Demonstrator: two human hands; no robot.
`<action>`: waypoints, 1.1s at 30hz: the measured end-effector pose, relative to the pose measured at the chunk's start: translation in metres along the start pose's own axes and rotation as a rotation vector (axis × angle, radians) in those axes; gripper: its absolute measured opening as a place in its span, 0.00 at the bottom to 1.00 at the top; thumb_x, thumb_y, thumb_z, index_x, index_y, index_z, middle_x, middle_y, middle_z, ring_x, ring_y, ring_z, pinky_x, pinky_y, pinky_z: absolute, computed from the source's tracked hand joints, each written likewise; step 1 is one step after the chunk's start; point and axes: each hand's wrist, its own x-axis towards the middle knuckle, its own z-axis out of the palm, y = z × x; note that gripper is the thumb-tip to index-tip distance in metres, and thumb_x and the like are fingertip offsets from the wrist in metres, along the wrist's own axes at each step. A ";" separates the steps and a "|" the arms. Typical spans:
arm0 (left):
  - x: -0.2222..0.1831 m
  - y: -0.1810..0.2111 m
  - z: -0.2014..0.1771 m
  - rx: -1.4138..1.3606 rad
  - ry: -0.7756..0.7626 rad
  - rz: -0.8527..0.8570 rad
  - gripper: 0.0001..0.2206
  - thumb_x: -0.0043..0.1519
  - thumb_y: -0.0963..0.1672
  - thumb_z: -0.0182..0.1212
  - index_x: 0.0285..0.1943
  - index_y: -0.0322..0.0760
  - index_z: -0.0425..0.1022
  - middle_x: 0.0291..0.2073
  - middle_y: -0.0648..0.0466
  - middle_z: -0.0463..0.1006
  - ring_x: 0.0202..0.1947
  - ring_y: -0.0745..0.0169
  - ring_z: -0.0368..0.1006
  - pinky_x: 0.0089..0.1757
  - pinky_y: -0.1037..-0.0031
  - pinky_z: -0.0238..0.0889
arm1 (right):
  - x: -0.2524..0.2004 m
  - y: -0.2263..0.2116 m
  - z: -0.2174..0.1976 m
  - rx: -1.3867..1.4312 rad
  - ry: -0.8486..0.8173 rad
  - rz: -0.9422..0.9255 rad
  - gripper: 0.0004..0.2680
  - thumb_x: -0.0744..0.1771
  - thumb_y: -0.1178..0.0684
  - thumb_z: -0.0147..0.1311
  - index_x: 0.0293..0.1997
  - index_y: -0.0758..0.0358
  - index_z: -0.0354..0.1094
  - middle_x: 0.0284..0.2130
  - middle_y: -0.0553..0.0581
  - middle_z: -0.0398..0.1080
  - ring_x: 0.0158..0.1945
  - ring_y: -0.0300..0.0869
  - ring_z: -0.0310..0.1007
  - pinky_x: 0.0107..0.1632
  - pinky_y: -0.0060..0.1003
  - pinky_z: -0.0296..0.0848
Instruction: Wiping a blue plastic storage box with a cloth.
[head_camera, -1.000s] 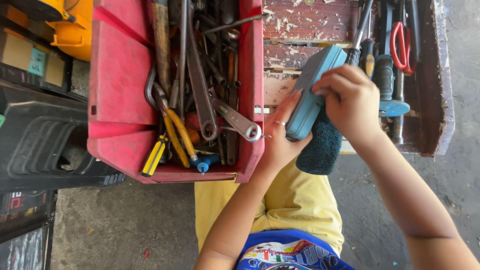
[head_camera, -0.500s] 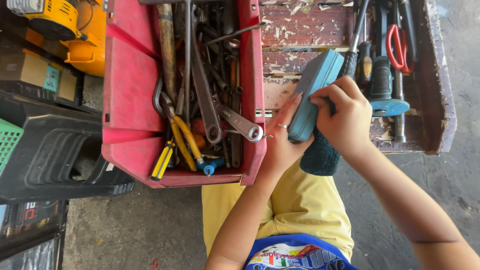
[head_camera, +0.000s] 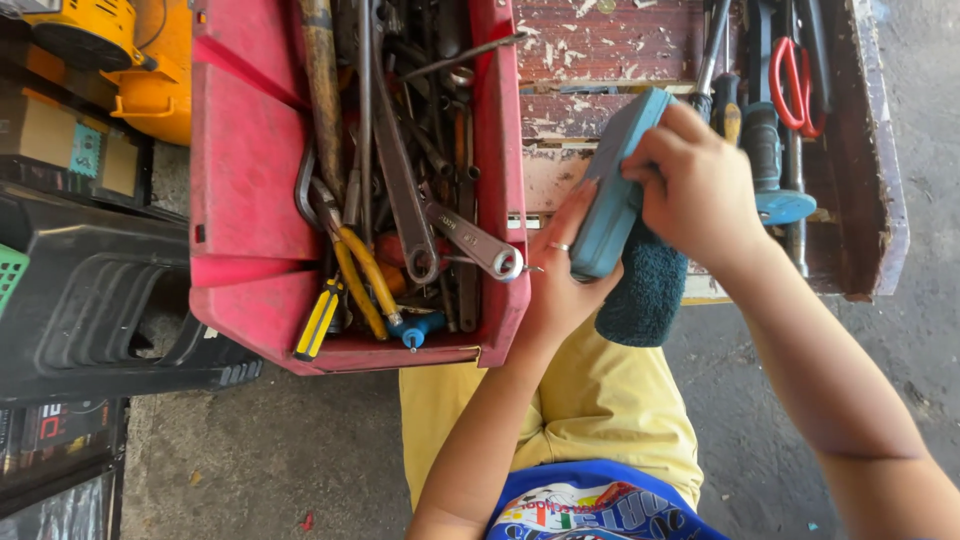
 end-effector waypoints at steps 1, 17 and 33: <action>0.000 -0.001 0.001 -0.020 -0.006 0.009 0.32 0.59 0.38 0.66 0.74 0.36 0.60 0.70 0.44 0.68 0.73 0.43 0.67 0.71 0.60 0.62 | -0.003 -0.007 -0.003 0.027 -0.047 -0.041 0.05 0.64 0.67 0.51 0.31 0.64 0.64 0.37 0.53 0.66 0.36 0.52 0.74 0.32 0.47 0.69; 0.002 0.002 0.000 -0.018 0.014 0.001 0.32 0.59 0.38 0.67 0.73 0.36 0.60 0.69 0.41 0.69 0.71 0.42 0.69 0.70 0.61 0.63 | 0.020 0.005 -0.003 0.182 -0.110 0.005 0.05 0.63 0.68 0.56 0.33 0.63 0.69 0.39 0.56 0.68 0.40 0.50 0.71 0.41 0.41 0.67; 0.006 -0.003 0.012 -0.059 0.199 0.073 0.30 0.47 0.39 0.69 0.63 0.30 0.73 0.57 0.39 0.78 0.59 0.37 0.76 0.60 0.57 0.69 | 0.006 0.006 0.010 -0.067 -0.038 0.096 0.05 0.67 0.56 0.66 0.36 0.56 0.71 0.36 0.55 0.68 0.40 0.63 0.75 0.40 0.62 0.76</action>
